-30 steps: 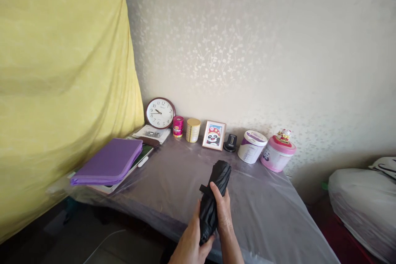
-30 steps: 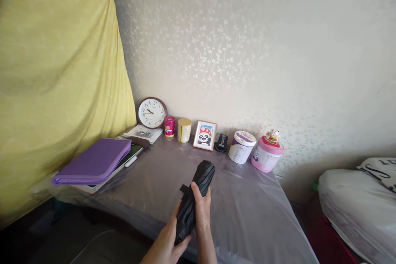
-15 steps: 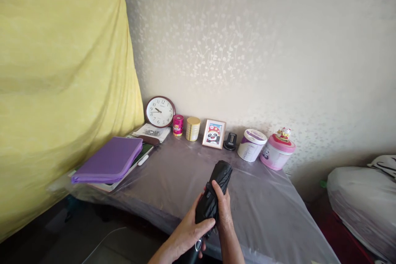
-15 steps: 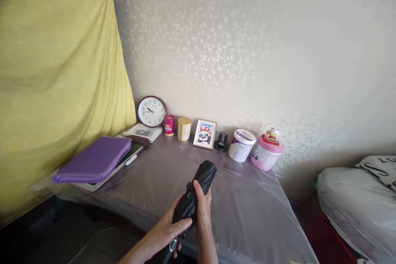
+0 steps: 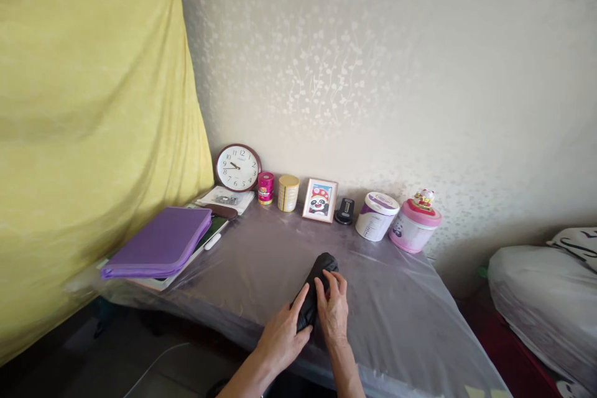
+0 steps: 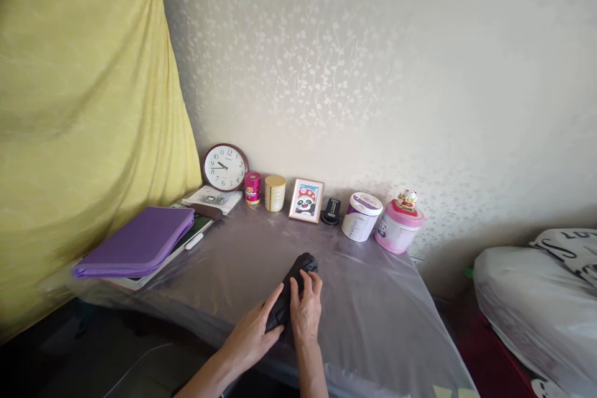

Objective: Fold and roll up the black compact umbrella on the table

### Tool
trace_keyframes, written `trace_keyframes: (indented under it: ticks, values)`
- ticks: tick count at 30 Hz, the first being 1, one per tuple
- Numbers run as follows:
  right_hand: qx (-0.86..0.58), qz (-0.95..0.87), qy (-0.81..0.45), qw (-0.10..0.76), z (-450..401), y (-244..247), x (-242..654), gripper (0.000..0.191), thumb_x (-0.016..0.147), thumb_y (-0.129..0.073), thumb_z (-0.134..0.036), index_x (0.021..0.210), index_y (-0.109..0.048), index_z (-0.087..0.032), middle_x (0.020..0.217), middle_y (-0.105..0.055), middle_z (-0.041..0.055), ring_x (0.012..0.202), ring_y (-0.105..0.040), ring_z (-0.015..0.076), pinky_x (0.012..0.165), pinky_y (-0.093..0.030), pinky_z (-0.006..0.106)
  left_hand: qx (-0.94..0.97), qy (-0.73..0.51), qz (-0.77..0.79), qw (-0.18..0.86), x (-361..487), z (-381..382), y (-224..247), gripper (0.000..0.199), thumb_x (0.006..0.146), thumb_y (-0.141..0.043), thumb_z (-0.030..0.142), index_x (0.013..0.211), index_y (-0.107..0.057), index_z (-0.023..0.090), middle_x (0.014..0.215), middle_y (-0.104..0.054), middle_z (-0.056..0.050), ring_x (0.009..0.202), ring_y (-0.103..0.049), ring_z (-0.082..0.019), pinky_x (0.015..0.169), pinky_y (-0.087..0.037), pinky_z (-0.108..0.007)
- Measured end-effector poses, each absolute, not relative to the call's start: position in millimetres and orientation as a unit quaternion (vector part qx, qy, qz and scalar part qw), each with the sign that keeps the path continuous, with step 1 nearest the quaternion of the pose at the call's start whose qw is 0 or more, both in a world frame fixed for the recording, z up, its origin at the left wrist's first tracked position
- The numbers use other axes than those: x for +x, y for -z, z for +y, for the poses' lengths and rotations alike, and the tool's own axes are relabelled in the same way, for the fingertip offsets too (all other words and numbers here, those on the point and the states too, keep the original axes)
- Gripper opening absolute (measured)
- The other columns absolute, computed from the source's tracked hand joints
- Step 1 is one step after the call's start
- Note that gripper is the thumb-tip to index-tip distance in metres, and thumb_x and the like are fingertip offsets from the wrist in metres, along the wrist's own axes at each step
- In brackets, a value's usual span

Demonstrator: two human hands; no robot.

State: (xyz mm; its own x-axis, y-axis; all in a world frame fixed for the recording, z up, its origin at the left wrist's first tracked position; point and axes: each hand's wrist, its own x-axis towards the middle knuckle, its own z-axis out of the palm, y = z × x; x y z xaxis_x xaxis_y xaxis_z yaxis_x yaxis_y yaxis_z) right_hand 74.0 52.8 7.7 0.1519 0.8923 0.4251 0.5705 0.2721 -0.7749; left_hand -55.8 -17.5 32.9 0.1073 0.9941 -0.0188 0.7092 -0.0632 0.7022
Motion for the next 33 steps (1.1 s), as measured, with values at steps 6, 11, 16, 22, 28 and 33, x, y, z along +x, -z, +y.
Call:
trace_keyframes:
  ticks: [6,11,16,22,28,33]
  values:
    - [-0.466,-0.681,-0.235,0.513,53.7,-0.6,91.3,0.026,0.086,-0.041,-0.029,0.093,-0.065,-0.02,0.108,-0.056,0.0089,0.1,-0.055,0.019,0.091,-0.043,0.034,0.701,-0.192,0.64,0.249,-56.9,-14.6,-35.4,0.065,0.082,-0.046,0.033,0.139,-0.016,0.035,0.112,-0.058,-0.006,0.101,-0.059,-0.022,0.085,-0.043,-0.032]
    - [-0.443,-0.672,-0.315,0.503,47.9,-0.1,95.4,0.017,0.081,-0.05,-0.026,0.091,-0.064,-0.022,0.116,-0.053,0.0085,0.098,-0.056,0.019,0.08,-0.047,0.031,0.704,-0.143,0.665,0.202,-56.5,-14.4,-35.7,0.064,0.083,-0.045,0.035,0.14,-0.014,0.034,0.115,-0.055,-0.01,0.092,-0.062,-0.023,0.079,-0.045,-0.032]
    - [-0.422,-0.631,-0.374,0.533,45.4,0.7,94.4,0.013,0.079,-0.056,-0.032,0.082,-0.063,-0.021,0.103,-0.059,0.0067,0.098,-0.055,0.0199,0.08,-0.046,0.03,0.705,-0.112,0.688,0.131,-52.7,-17.2,-37.8,0.064,0.087,-0.042,0.035,0.14,-0.006,0.034,0.119,-0.051,-0.013,0.089,-0.063,-0.023,0.076,-0.047,-0.032]
    - [-0.443,-0.586,-0.432,0.523,39.0,6.7,107.4,0.019,0.077,-0.061,-0.037,0.086,-0.063,-0.02,0.081,-0.063,0.0022,0.076,-0.056,0.0164,0.075,-0.046,0.028,0.724,-0.065,0.682,0.08,-50.9,-19.9,-41.2,0.057,0.091,-0.035,0.031,0.139,-0.006,0.039,0.111,-0.054,-0.011,0.08,-0.065,-0.02,0.069,-0.048,-0.028]
    - [-0.425,-0.6,-0.435,0.52,32.9,1.8,111.3,0.018,0.075,-0.062,-0.036,0.083,-0.064,-0.02,0.081,-0.063,0.0023,0.079,-0.057,0.017,0.078,-0.044,0.029,0.734,-0.052,0.676,0.049,-54.0,-19.5,-37.6,0.049,0.092,-0.032,0.032,0.136,-0.016,0.044,0.113,-0.054,-0.013,0.076,-0.066,-0.021,0.066,-0.05,-0.031]
    - [-0.405,-0.626,-0.437,0.503,45.7,-11.7,96.0,0.017,0.076,-0.061,-0.036,0.082,-0.063,-0.02,0.077,-0.062,0.0014,0.074,-0.055,0.0156,0.073,-0.045,0.027,0.734,-0.054,0.676,0.046,-53.5,-19.7,-35.2,0.049,0.09,-0.038,0.03,0.134,-0.024,0.044,0.115,-0.054,-0.012,0.079,-0.066,-0.023,0.067,-0.051,-0.032]
